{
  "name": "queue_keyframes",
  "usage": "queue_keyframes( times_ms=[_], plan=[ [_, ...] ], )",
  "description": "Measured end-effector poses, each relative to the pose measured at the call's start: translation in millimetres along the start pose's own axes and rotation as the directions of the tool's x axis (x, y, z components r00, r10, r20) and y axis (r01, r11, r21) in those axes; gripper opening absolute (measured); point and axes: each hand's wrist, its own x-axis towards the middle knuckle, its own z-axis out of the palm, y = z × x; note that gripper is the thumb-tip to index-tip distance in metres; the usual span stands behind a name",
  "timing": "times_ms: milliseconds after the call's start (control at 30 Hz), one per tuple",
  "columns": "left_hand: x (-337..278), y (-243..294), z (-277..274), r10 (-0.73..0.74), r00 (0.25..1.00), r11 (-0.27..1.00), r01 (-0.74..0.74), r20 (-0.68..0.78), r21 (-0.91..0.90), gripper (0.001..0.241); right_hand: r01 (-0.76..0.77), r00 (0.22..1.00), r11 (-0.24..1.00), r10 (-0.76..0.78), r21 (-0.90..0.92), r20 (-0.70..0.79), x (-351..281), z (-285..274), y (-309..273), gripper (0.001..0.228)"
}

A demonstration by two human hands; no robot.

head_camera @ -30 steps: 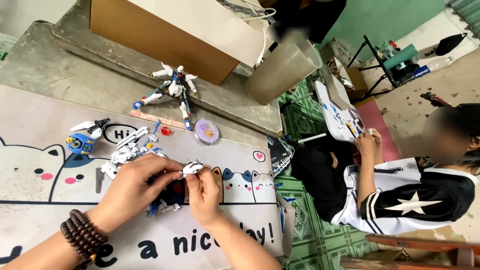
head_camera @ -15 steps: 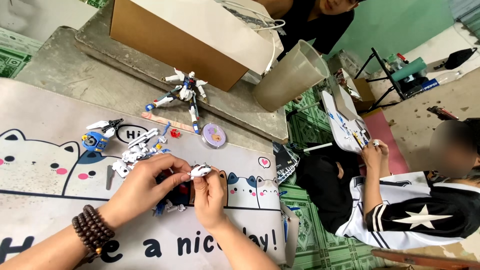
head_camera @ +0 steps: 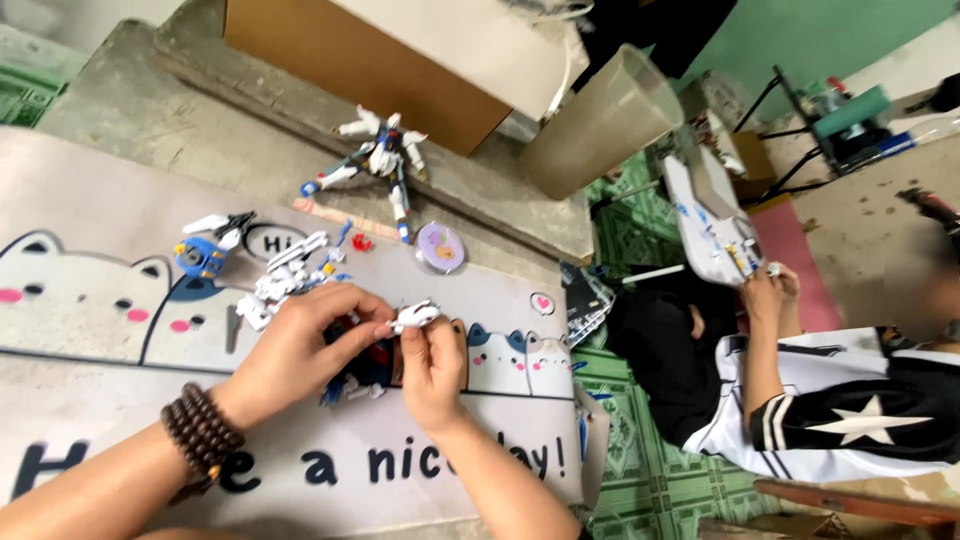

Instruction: The person assembles a white and blue action figure by hand, picking up small plastic parts from a pile and snapping them together. They work on a mat with a cartoon cat design, occasionally adjusting the camera or looking at a partially assembled figure nearby.

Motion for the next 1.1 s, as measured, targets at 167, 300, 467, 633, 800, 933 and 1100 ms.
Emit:
queue_keyframes(
  times_ms=[167, 300, 467, 633, 800, 933, 1100],
  plan=[
    [0, 1, 0, -0.017, 1.0, 0.999, 0.017, 0.0, -0.034, 0.004, -0.02, 1.0, 0.999, 0.02, -0.034, 0.018, 3, 0, -6, 0.018],
    [-1, -1, 1, -0.039, 0.999, 0.996, 0.039, 0.009, -0.076, 0.006, -0.03, 0.999, 0.999, 0.03, -0.011, 0.018, 3, 1, -3, 0.022],
    [-2, -3, 4, -0.034, 0.999, 0.997, 0.035, 0.016, -0.074, 0.008, -0.094, 0.995, 0.995, 0.093, 0.037, 0.041, -8, -8, 10, 0.019],
    [4, 8, -10, 0.013, 1.0, 0.999, -0.014, -0.025, -0.038, 0.009, -0.12, 0.993, 0.983, 0.117, 0.137, 0.026, 1, -5, 8, 0.017],
    [32, 23, -59, 0.19, 0.981, 0.926, -0.172, -0.024, 0.336, 0.021, -0.399, 0.917, 0.886, 0.385, 0.237, 0.102, 1, -7, 10, 0.017],
    [88, 85, -96, 0.414, 0.91, 0.778, -0.342, -0.02, 0.527, 0.047, -0.347, 0.937, 0.916, 0.332, 0.2, 0.106, 4, -5, 17, 0.017],
    [117, 173, -77, 0.319, 0.947, 0.82, -0.3, 0.046, 0.487, 0.059, -0.45, 0.891, 0.859, 0.415, 0.244, 0.181, 9, -10, -1, 0.028]
  ],
)
